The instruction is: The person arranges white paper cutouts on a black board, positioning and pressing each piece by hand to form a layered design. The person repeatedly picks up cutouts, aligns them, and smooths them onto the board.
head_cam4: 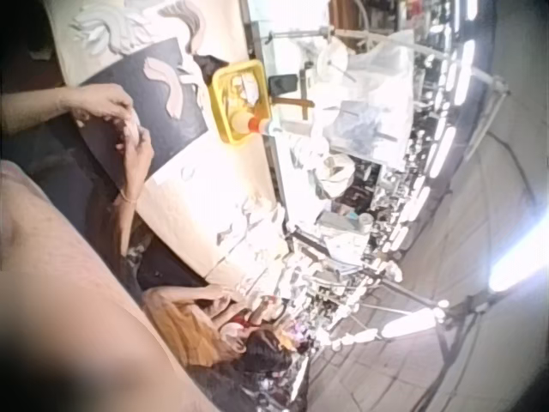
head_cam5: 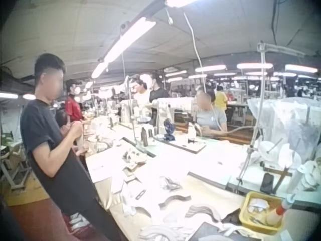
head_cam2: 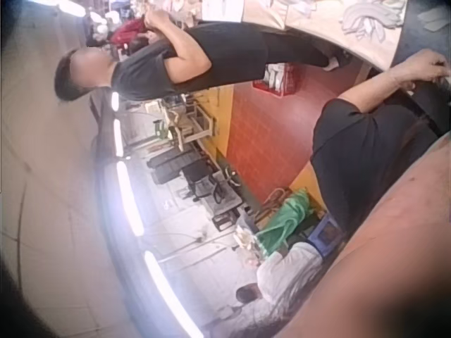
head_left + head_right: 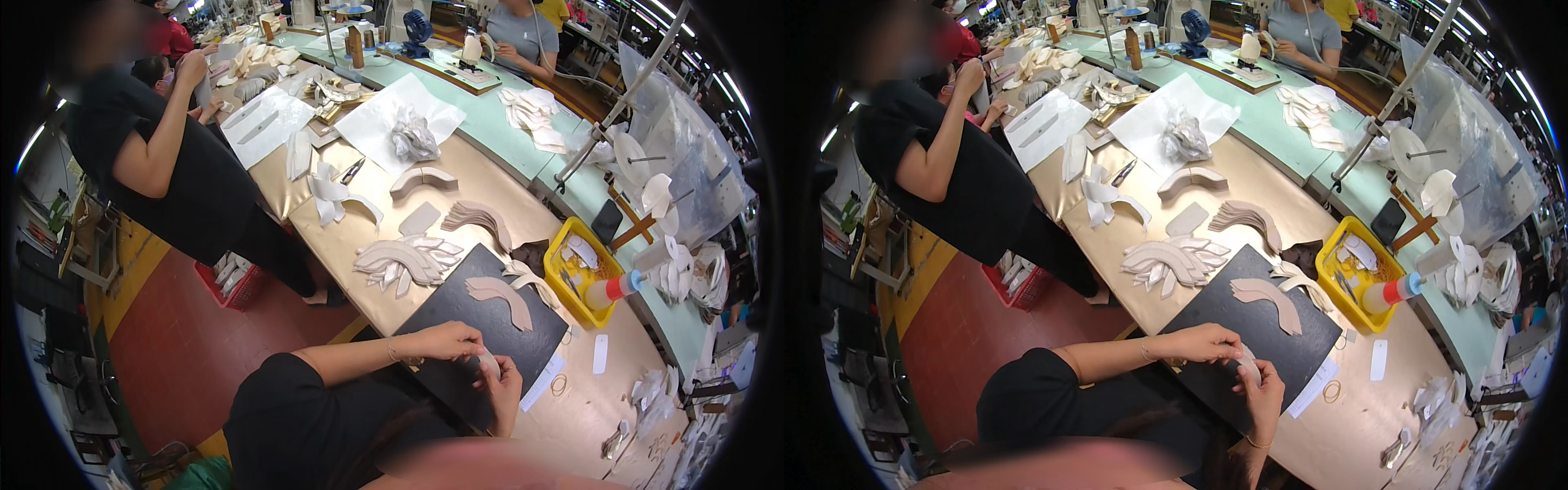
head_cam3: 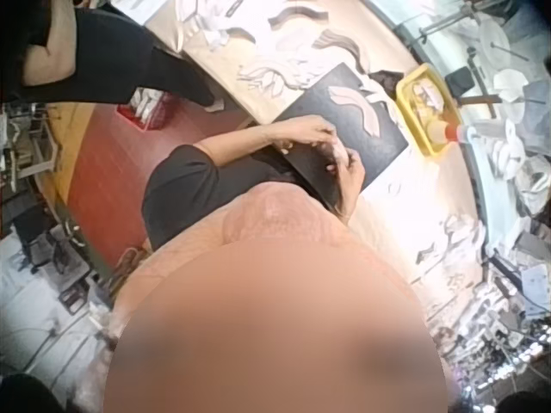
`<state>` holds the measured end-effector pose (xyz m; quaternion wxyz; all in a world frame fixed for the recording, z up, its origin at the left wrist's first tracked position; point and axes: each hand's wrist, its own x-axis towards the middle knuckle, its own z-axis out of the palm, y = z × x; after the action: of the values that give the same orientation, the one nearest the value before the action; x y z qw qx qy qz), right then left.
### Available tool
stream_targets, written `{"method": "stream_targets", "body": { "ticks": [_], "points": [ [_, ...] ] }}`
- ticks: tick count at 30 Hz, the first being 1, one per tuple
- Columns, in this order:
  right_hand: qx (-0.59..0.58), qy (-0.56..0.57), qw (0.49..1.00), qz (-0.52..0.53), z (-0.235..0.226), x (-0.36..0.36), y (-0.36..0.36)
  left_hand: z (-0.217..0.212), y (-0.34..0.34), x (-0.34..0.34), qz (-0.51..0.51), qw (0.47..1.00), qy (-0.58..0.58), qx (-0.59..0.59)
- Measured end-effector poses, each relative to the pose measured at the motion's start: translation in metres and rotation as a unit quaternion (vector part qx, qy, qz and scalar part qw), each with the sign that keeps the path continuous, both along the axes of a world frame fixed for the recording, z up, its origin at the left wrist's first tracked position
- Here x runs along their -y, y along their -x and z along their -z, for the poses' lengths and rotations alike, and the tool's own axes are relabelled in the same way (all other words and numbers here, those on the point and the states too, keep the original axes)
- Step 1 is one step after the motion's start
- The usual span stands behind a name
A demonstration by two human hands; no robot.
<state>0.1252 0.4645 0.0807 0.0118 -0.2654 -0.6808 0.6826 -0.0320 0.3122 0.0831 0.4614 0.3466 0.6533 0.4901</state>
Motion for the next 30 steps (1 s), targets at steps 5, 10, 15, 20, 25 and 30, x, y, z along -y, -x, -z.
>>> {"method": "stream_targets", "body": {
  "ticks": [5, 10, 15, 20, 25, 30],
  "points": [
    [0.001, 0.018, 1.0, 0.02, 0.017, -0.003, -0.011, 0.001, 0.005, 0.006, -0.011, 0.998, 0.034, 0.052],
    [-0.036, 0.054, 0.996, 0.065, 0.02, 0.002, -0.013, 0.005, 0.002, 0.013, -0.022, 0.995, 0.051, 0.084],
    [-0.025, 0.043, 0.995, 0.083, 0.015, 0.007, -0.009, 0.006, 0.0, 0.018, -0.037, 0.996, 0.042, 0.069],
    [-0.001, 0.019, 0.997, 0.068, 0.013, 0.01, -0.007, 0.009, 0.003, 0.021, -0.026, 0.999, 0.023, 0.002],
    [-0.005, 0.009, 0.999, 0.044, 0.008, 0.014, -0.006, 0.006, 0.005, 0.022, -0.017, 0.999, 0.028, 0.018],
    [0.034, -0.001, 0.998, 0.055, 0.006, 0.017, -0.006, 0.004, 0.005, 0.025, -0.035, 0.995, 0.069, 0.056]
  ]
}}
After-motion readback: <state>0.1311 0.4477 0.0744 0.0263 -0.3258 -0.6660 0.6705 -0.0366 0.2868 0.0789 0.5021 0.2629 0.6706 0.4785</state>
